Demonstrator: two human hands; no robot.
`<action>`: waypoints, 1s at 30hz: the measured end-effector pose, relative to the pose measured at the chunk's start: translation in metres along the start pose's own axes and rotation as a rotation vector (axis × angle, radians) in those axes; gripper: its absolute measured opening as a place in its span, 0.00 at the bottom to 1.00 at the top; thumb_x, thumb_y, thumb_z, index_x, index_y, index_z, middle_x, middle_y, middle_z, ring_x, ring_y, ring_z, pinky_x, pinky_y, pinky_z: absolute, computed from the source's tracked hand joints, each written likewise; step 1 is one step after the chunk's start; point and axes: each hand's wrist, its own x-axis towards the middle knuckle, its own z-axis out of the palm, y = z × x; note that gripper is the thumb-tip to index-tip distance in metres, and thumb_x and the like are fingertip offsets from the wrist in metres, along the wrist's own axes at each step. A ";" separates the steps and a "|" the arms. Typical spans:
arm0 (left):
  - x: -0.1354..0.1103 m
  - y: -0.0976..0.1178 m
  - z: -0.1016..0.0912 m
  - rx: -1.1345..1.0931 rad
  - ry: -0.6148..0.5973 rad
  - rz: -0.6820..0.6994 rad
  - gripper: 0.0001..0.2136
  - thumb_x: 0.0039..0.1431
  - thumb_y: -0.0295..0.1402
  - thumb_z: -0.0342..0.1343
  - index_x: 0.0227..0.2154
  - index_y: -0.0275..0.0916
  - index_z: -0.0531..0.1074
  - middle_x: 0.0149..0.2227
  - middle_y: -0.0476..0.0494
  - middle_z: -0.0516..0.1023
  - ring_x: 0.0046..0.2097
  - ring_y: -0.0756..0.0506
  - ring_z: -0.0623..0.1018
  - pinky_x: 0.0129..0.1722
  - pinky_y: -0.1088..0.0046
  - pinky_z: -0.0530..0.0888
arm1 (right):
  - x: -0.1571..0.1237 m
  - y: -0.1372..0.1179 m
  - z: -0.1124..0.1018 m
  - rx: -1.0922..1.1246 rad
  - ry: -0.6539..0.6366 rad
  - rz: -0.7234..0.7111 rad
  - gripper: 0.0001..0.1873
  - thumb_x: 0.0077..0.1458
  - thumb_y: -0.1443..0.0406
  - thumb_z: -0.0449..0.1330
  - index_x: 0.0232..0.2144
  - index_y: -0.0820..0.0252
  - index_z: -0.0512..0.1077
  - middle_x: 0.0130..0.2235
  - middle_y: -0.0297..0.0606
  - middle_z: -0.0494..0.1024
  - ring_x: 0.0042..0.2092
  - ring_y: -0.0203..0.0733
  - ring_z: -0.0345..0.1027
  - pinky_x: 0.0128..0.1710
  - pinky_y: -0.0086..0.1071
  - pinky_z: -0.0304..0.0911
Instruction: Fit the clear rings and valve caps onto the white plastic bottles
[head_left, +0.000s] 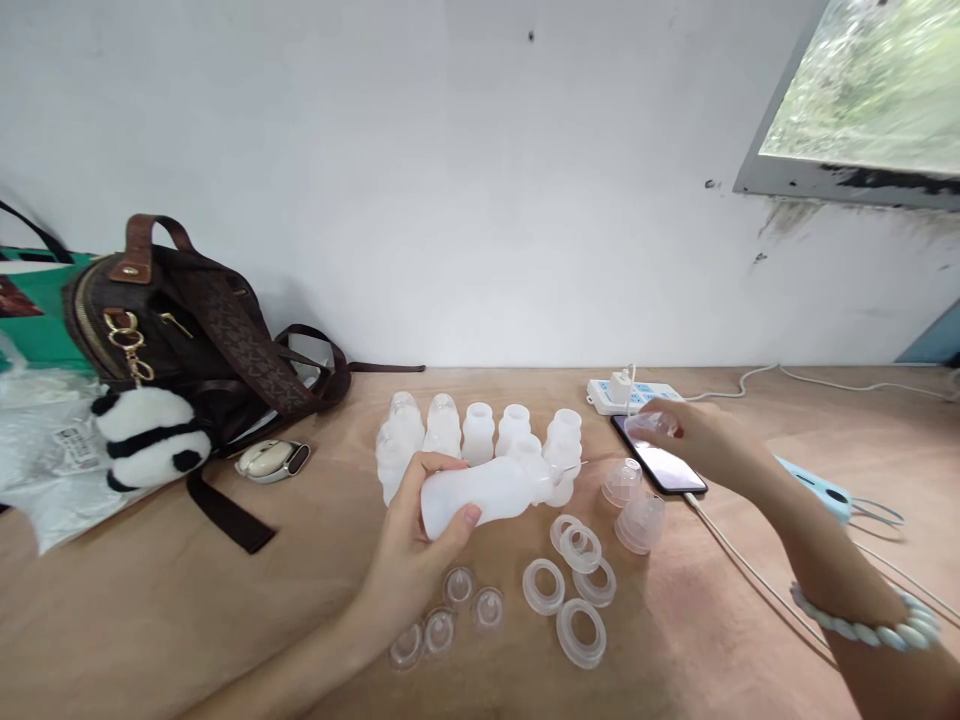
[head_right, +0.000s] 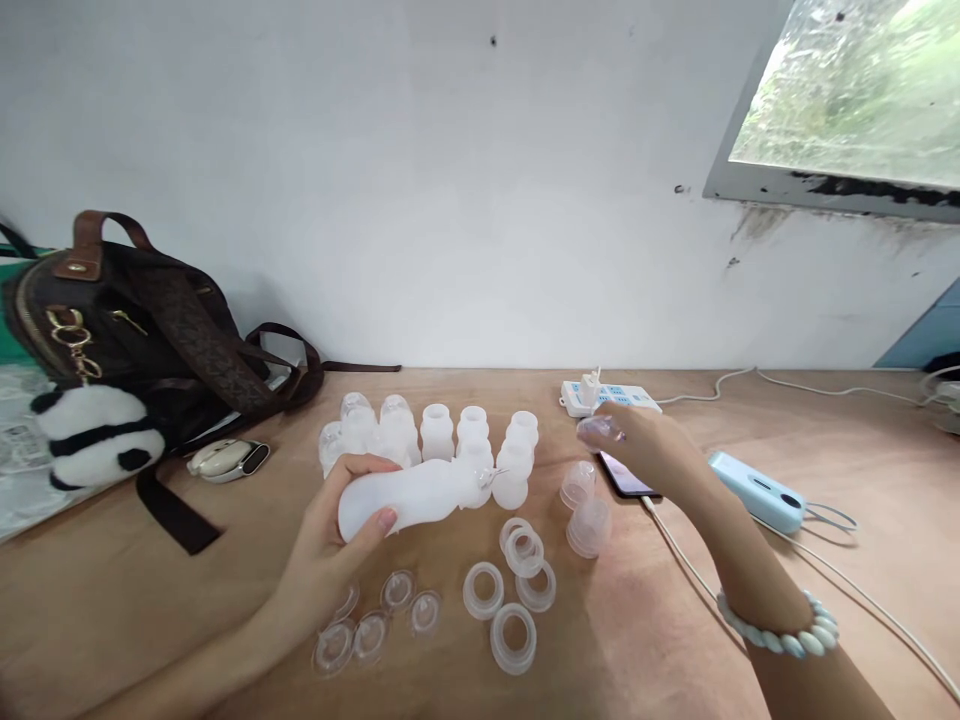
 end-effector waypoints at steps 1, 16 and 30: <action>0.001 -0.001 0.000 -0.012 0.005 -0.012 0.12 0.53 0.36 0.64 0.38 0.41 0.71 0.34 0.49 0.73 0.33 0.45 0.71 0.32 0.73 0.68 | -0.001 -0.001 -0.004 0.055 0.020 -0.004 0.22 0.59 0.46 0.56 0.42 0.55 0.77 0.29 0.39 0.80 0.31 0.49 0.74 0.29 0.37 0.65; -0.015 -0.009 0.006 -0.067 -0.109 0.003 0.11 0.57 0.37 0.62 0.40 0.43 0.69 0.38 0.47 0.74 0.37 0.43 0.73 0.37 0.70 0.70 | -0.053 -0.083 0.050 1.011 -0.140 -0.490 0.27 0.53 0.44 0.66 0.48 0.52 0.72 0.41 0.39 0.79 0.38 0.46 0.74 0.35 0.35 0.70; -0.017 -0.018 0.008 0.030 -0.116 0.004 0.09 0.61 0.39 0.57 0.42 0.43 0.67 0.39 0.47 0.72 0.38 0.44 0.73 0.37 0.70 0.70 | -0.069 -0.097 0.076 1.121 0.102 -0.410 0.29 0.51 0.59 0.69 0.56 0.52 0.70 0.40 0.37 0.79 0.36 0.41 0.74 0.35 0.32 0.72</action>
